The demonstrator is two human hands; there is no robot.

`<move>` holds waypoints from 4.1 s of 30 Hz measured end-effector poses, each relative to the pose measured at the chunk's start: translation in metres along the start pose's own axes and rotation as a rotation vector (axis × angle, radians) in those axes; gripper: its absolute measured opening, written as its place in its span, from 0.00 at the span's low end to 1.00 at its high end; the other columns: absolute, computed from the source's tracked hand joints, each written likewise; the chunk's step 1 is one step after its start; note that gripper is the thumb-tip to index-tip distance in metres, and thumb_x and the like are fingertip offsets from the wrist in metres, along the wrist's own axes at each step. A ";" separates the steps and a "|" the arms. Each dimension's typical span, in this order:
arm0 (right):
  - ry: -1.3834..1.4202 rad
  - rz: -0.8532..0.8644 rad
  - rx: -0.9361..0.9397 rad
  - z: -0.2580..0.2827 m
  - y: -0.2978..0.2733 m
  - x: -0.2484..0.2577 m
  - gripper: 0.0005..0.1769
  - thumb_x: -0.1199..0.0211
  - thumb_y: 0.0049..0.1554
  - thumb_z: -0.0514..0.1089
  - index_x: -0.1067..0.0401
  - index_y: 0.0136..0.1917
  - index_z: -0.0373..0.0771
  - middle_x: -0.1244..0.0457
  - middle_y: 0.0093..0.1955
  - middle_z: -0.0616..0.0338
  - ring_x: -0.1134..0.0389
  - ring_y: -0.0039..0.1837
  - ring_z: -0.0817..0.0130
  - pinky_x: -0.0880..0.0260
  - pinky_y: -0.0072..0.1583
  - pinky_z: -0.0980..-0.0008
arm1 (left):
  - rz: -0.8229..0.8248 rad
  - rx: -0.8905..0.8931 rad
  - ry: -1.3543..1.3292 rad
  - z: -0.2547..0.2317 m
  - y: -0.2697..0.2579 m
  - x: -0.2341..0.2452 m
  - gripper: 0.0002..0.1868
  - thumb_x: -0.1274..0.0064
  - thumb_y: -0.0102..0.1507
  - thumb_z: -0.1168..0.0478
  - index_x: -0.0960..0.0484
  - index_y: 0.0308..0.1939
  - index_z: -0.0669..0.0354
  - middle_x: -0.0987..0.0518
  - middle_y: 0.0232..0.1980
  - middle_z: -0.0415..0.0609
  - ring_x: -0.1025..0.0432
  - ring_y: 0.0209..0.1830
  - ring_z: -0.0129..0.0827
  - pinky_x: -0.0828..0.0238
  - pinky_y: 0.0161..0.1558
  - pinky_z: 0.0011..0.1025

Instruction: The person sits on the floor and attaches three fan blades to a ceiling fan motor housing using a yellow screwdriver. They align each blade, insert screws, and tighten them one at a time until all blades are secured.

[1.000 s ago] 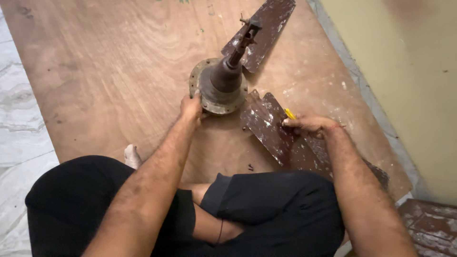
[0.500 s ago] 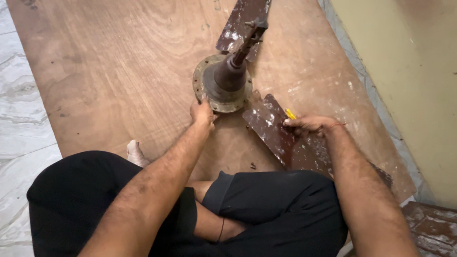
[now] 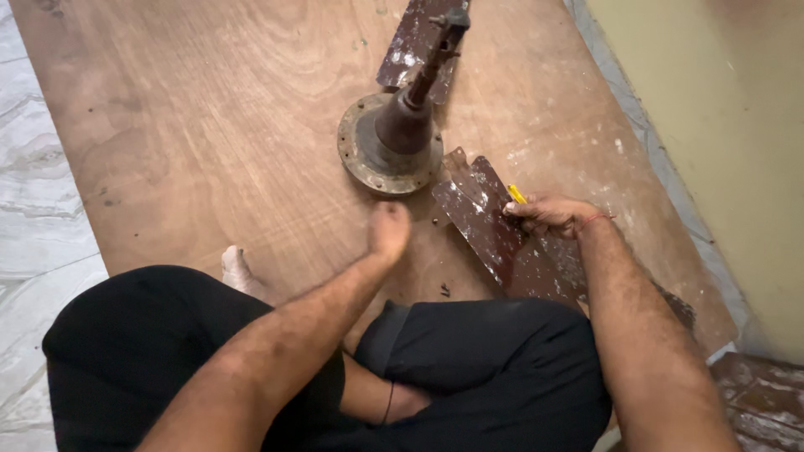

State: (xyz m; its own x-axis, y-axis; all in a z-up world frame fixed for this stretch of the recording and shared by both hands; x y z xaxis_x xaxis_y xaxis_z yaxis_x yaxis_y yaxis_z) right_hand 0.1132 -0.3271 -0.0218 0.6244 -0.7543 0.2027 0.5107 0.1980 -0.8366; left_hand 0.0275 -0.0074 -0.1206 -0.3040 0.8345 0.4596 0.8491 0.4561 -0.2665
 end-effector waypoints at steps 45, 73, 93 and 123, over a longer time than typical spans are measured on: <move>-0.281 0.060 -0.107 0.000 0.028 -0.027 0.22 0.33 0.56 0.60 0.28 0.51 0.41 0.37 0.32 0.61 0.40 0.28 0.74 0.46 0.28 0.72 | 0.552 0.623 -0.734 -0.018 -0.010 -0.063 0.27 0.51 0.67 0.40 0.21 0.56 0.57 0.18 0.47 0.47 0.25 0.47 0.39 0.27 0.47 0.46; -0.656 -0.405 0.395 0.085 0.002 -0.040 0.23 0.40 0.63 0.57 0.25 0.58 0.34 0.29 0.49 0.49 0.29 0.51 0.62 0.30 0.55 0.62 | 0.281 0.166 -0.634 -0.035 -0.009 -0.052 0.27 0.57 0.70 0.50 0.25 0.64 0.67 0.20 0.61 0.55 0.27 0.59 0.39 0.32 0.60 0.33; -0.517 -0.570 0.663 0.146 0.002 -0.111 0.15 0.35 0.56 0.43 0.23 0.57 0.39 0.29 0.48 0.43 0.27 0.51 0.49 0.28 0.54 0.59 | 0.198 0.103 -0.649 -0.032 -0.007 -0.052 0.24 0.56 0.72 0.53 0.27 0.63 0.71 0.21 0.59 0.55 0.27 0.57 0.35 0.33 0.59 0.31; -0.673 -0.679 0.715 0.157 -0.010 -0.119 0.13 0.34 0.54 0.41 0.21 0.53 0.40 0.30 0.47 0.42 0.28 0.50 0.44 0.29 0.54 0.53 | 0.275 0.200 -0.817 -0.042 -0.010 -0.059 0.20 0.56 0.71 0.54 0.19 0.54 0.69 0.17 0.43 0.49 0.27 0.39 0.29 0.28 0.43 0.31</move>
State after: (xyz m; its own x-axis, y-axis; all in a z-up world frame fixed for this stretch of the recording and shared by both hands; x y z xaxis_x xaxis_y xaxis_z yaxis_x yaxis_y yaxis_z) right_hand 0.1264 -0.1417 0.0425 0.1749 -0.4019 0.8988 0.9363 0.3502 -0.0257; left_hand 0.0549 -0.0742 -0.1098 -0.3790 0.8476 -0.3714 0.8694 0.1887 -0.4566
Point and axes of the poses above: each hand's wrist, its own y-axis towards the middle knuckle, its own x-axis out of the back of the hand, z = x × y, the point moved 7 cm from there along y, towards the middle knuckle
